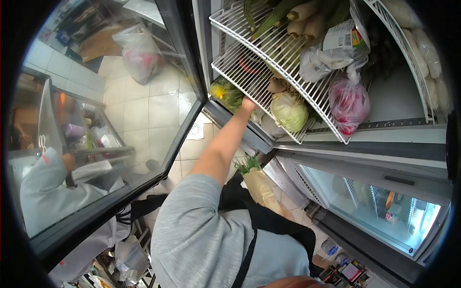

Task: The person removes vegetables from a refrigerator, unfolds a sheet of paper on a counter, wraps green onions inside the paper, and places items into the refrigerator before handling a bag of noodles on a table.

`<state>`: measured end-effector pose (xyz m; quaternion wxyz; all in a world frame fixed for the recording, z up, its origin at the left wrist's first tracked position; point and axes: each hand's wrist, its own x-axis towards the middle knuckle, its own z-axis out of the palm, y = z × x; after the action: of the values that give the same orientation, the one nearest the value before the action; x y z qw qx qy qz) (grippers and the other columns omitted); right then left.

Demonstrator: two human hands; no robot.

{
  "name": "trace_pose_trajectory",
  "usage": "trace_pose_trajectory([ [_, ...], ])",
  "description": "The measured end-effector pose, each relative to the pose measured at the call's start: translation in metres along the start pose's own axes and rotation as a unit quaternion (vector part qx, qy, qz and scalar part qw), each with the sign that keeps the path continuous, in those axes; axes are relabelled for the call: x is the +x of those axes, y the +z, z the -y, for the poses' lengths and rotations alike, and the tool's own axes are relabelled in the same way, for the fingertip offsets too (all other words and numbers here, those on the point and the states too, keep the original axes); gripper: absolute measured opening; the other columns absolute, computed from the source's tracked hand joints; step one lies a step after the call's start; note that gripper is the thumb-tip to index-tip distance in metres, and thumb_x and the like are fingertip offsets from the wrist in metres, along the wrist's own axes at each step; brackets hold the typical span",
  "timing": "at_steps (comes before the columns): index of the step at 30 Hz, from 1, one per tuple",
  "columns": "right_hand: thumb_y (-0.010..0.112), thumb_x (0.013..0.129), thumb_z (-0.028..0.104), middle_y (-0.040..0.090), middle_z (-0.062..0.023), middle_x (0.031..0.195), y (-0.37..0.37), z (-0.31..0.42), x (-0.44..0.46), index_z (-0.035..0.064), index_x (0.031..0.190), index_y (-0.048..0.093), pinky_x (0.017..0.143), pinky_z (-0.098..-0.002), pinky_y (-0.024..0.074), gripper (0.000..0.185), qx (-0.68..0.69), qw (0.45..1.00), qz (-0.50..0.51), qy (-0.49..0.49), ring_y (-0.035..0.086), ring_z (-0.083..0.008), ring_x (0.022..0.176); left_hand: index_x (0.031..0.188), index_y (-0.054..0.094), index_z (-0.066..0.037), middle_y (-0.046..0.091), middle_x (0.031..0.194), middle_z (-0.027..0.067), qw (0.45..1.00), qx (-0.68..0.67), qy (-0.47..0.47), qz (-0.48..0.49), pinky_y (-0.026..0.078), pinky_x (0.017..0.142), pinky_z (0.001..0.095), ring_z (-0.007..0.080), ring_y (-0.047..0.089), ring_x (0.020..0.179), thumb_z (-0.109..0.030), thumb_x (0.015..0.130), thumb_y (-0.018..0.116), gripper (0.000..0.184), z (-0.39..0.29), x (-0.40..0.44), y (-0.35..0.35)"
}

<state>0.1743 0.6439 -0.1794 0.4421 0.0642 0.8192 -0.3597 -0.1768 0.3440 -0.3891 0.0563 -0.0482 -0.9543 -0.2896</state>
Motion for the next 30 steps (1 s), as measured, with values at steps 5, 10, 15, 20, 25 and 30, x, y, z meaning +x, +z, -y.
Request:
trace_pose_trajectory([
  [5,0.07,0.062,0.022,0.052,-0.013,0.119,0.002,-0.005,-0.015,0.0073,0.129,0.04,0.093,-0.0316,0.0365,0.075,-0.008,0.999,-0.02,0.025,0.049,-0.0234,0.111,0.123,0.044,-0.005,0.045,0.127,0.0118,0.999,-0.001,-0.003,0.043,0.042,0.088,0.0384,0.026,0.046,0.11,-0.025,0.084,0.054,0.045,0.008,0.006,0.032],
  [10,0.07,0.063,0.021,0.052,-0.0131,0.119,-0.007,0.012,-0.019,0.0057,0.129,0.039,0.093,-0.0314,0.0371,0.075,-0.026,0.999,-0.03,0.012,0.049,-0.0222,0.111,0.117,0.047,0.003,0.049,0.118,0.0172,0.647,-0.686,-0.317,0.103,0.043,0.085,0.0354,0.023,0.049,0.105,-0.024,0.084,0.055,0.043,0.009,-0.05,-0.014],
  [15,0.07,0.063,0.018,0.052,-0.0132,0.12,-0.039,0.062,-0.026,0.0029,0.129,0.039,0.092,-0.0313,0.0375,0.075,-0.058,0.995,-0.005,-0.082,0.049,-0.0208,0.111,0.114,0.05,0.002,0.058,0.107,0.0122,0.779,-0.496,-0.332,0.189,0.044,0.082,0.0324,0.022,0.057,0.093,-0.029,0.08,0.06,0.047,0.021,-0.071,-0.055],
  [20,0.071,0.058,0.013,0.049,-0.0138,0.122,-0.058,0.068,-0.009,0.0008,0.13,0.037,0.097,-0.0322,0.033,0.081,0.068,0.979,0.026,-0.188,0.045,-0.0215,0.114,0.112,0.05,0.007,0.057,0.107,0.0201,0.922,-0.326,-0.198,0.068,0.042,0.083,0.0338,0.0313,0.055,0.099,-0.03,0.078,0.062,0.052,-0.037,-0.128,-0.221],
  [25,0.072,0.06,0.009,0.043,-0.0129,0.126,-0.042,0.121,0.039,-0.0012,0.132,0.03,0.099,-0.0318,0.0297,0.085,0.261,0.932,0.022,-0.249,0.04,-0.0217,0.117,0.123,0.04,0.003,0.043,0.125,0.0191,0.901,-0.271,-0.169,-0.295,0.034,0.095,0.0329,0.0226,0.044,0.114,-0.03,0.078,0.064,0.061,-0.079,-0.164,-0.266],
  [30,0.066,0.069,0.009,0.045,-0.0133,0.122,0.041,0.215,0.088,0.001,0.135,0.025,0.096,-0.031,0.032,0.077,0.282,0.883,-0.049,-0.372,0.043,-0.0215,0.113,0.129,0.024,0.003,0.044,0.121,0.0198,0.828,-0.505,-0.227,-0.084,0.034,0.096,0.0357,0.0259,0.043,0.113,-0.03,0.071,0.071,0.082,-0.112,-0.197,-0.236],
])
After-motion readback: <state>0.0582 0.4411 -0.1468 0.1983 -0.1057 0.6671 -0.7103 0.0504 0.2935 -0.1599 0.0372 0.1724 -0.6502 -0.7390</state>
